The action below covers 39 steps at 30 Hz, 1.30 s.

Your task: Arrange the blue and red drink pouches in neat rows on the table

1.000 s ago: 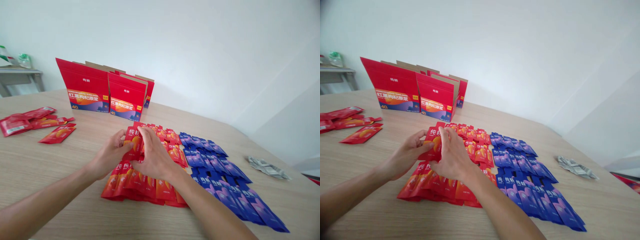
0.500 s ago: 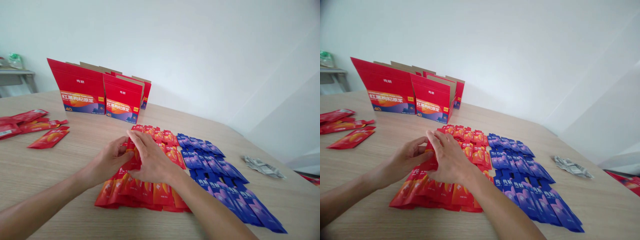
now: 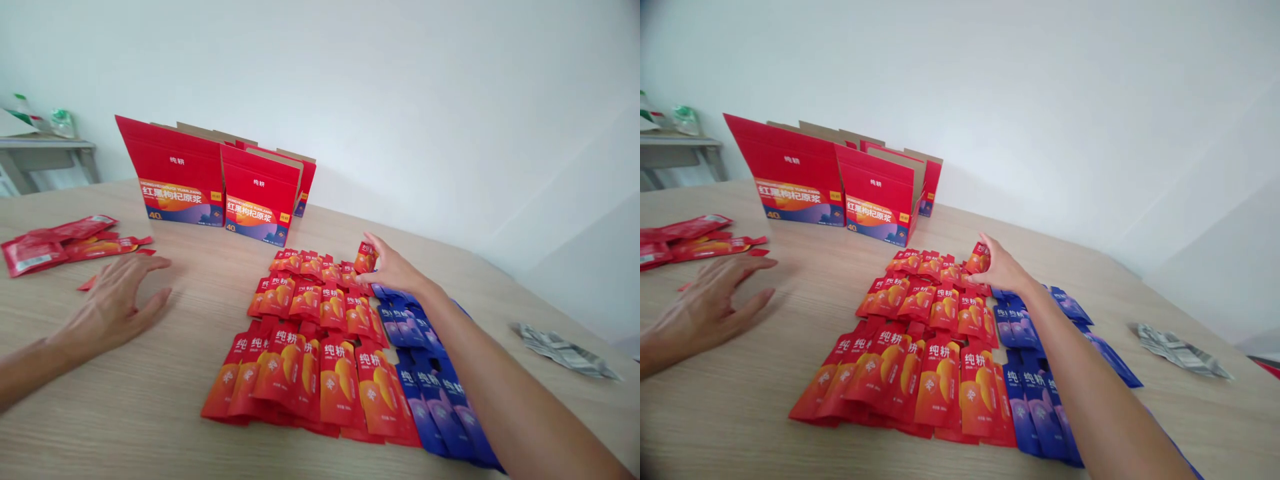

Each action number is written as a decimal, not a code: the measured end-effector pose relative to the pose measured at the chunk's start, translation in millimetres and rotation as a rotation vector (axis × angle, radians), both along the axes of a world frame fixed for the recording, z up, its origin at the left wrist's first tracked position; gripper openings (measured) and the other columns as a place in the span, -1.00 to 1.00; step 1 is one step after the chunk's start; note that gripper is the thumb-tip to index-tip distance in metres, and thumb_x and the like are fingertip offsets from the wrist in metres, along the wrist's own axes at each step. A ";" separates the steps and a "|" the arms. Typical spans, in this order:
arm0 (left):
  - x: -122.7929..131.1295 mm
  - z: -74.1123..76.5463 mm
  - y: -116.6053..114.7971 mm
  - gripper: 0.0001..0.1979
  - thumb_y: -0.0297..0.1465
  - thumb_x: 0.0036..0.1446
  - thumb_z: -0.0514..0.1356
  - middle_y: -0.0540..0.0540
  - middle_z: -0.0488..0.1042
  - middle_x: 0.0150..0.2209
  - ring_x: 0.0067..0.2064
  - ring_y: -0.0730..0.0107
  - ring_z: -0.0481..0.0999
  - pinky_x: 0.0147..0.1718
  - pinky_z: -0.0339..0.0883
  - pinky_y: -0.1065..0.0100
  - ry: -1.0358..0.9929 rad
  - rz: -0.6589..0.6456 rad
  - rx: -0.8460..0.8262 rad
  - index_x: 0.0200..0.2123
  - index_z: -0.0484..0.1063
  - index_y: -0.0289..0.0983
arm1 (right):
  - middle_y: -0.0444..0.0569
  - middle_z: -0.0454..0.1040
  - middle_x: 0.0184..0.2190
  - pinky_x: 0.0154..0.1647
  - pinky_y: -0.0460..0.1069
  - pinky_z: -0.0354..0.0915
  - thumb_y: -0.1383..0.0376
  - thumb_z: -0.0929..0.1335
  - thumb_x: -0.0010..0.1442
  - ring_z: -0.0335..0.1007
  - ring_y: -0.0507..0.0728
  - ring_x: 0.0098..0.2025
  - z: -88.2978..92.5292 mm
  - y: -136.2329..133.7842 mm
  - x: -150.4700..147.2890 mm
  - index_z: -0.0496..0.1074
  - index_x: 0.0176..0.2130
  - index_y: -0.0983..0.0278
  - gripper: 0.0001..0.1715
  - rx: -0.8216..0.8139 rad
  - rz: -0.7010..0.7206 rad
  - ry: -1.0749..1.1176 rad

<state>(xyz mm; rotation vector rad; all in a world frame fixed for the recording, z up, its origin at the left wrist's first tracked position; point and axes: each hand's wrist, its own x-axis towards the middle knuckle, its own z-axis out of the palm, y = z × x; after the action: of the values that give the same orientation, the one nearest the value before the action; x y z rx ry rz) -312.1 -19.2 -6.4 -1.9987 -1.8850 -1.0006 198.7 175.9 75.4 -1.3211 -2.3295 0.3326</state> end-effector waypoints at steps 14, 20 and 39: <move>-8.8 -2.5 11.2 -0.34 0.04 0.34 -0.06 -0.49 0.37 0.37 0.40 -0.31 0.37 0.28 0.30 -0.16 0.122 0.301 -0.350 0.27 0.24 -0.30 | 0.31 -0.01 0.61 0.63 0.22 -0.01 0.19 0.69 -0.15 0.05 0.39 0.61 -33.4 66.3 -15.2 0.01 0.62 0.30 0.58 -0.199 0.214 -0.216; -13.7 -13.5 20.1 -0.42 -0.02 0.33 -0.02 -0.38 0.44 0.29 0.32 -0.18 0.45 0.34 0.28 -0.04 0.169 0.280 -0.375 0.23 0.25 -0.29 | 0.30 0.08 0.58 0.58 0.23 0.13 0.17 0.69 -0.16 0.16 0.41 0.56 -39.6 78.9 -13.5 0.05 0.61 0.31 0.56 -0.270 0.226 -0.261; -2.9 2.5 7.1 -0.31 -0.12 0.29 0.15 -0.59 0.31 0.39 0.44 -0.44 0.22 0.31 0.15 -0.32 -0.030 0.546 -0.316 0.34 0.28 -0.42 | 0.31 -0.08 0.63 0.65 0.33 -0.06 -0.19 0.50 0.11 -0.10 0.51 0.64 -37.6 55.3 -14.4 -0.09 0.63 0.43 0.47 -0.168 0.131 -0.254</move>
<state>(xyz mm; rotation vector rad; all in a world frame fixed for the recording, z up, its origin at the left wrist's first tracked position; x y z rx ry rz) -315.0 -12.1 -3.9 -1.4529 -2.5316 -0.6122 184.3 231.1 37.8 -1.3592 -2.6579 0.4324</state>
